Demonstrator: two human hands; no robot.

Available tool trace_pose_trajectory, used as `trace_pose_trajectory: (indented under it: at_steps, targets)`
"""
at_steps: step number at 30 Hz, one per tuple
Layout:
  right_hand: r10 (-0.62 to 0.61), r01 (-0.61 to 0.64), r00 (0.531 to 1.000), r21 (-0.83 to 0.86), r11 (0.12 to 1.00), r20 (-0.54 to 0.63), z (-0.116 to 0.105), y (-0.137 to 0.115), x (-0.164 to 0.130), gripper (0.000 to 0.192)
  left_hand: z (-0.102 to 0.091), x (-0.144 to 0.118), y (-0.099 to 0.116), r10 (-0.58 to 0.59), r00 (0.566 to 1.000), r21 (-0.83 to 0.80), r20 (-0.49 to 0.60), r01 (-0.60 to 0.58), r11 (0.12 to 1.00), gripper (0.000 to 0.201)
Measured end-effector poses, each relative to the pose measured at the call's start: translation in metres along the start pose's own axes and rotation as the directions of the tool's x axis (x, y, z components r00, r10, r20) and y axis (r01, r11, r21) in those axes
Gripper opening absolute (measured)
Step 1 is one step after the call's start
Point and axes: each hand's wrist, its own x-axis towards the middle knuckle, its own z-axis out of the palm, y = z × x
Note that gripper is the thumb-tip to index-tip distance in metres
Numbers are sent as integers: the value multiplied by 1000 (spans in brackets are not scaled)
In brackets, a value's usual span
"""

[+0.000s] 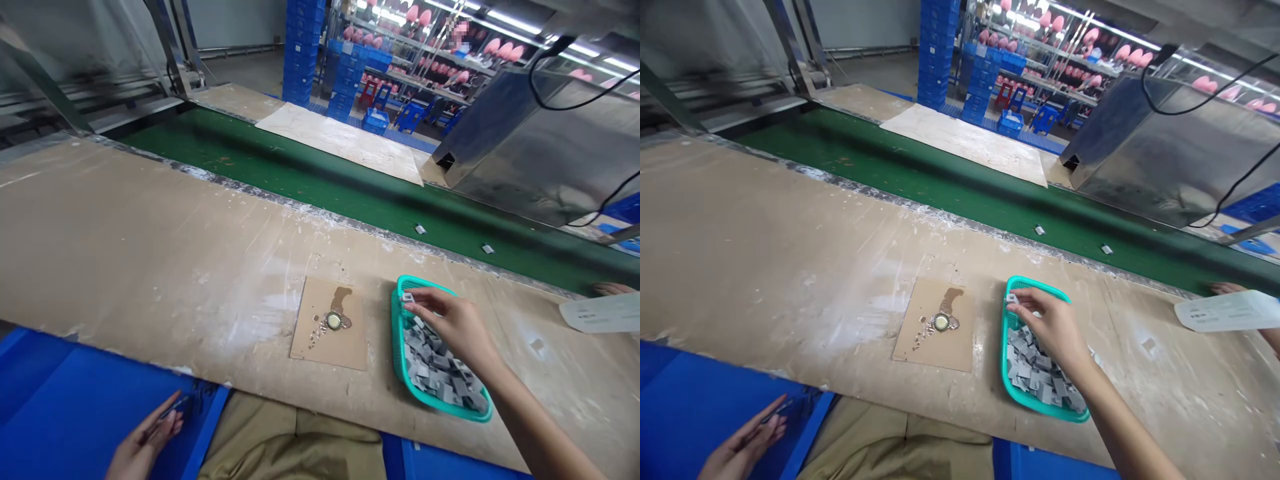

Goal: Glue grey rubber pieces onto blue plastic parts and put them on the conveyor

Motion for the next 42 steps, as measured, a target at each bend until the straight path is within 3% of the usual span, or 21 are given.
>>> trace_pose_trajectory:
  at_steps: [3,5,7,8,10,12,13,16,20,25,28,32,36,39,42]
  targets:
    - [-133,133,989,15,991,60,19,-27,0,24,-9,-4,-3,-2,1000,-110,27,5,994,57]
    - [-238,239,963,5,971,124,33,-42,2,20,-11,0,-7,34,999,-12,24,-34,999,56]
    - [-323,324,928,26,946,187,46,-53,4,19,-9,5,-13,167,986,202,-11,-161,966,59]
    - [-357,357,909,41,933,214,52,-55,5,19,-5,9,-17,280,960,326,-30,-255,910,61]
    - [-404,403,879,58,913,253,61,-57,6,20,4,17,-24,511,859,515,-17,-431,741,62]
    - [-436,439,858,52,897,272,68,-54,6,22,15,24,-30,620,784,566,45,-531,631,54]
    - [-447,454,849,44,890,281,71,-53,7,22,20,27,-32,623,779,558,74,-550,622,46]
    - [-467,485,826,23,874,314,79,-50,7,23,30,31,-36,575,810,497,116,-549,672,30]
    - [-467,484,830,21,875,305,78,-52,6,24,31,29,-39,506,858,398,92,-497,771,25]
    - [-435,439,869,39,898,234,60,-58,5,21,19,25,-39,293,955,169,-53,-280,945,29]
    - [-418,423,881,30,906,220,54,-60,3,20,11,18,-33,136,988,-51,-69,-139,989,28]
    - [-429,433,879,25,901,208,58,-61,1,20,7,-6,-15,13,999,-362,-40,-26,932,25]
    - [-423,425,886,29,905,188,64,-60,1,21,10,-35,6,-183,982,-672,-38,110,733,25]
    - [-374,373,911,38,927,175,64,-60,2,21,15,-56,19,-172,985,-692,7,129,711,26]
    - [-239,219,954,123,968,183,61,-63,0,23,27,-80,35,-117,985,-683,127,173,710,21]
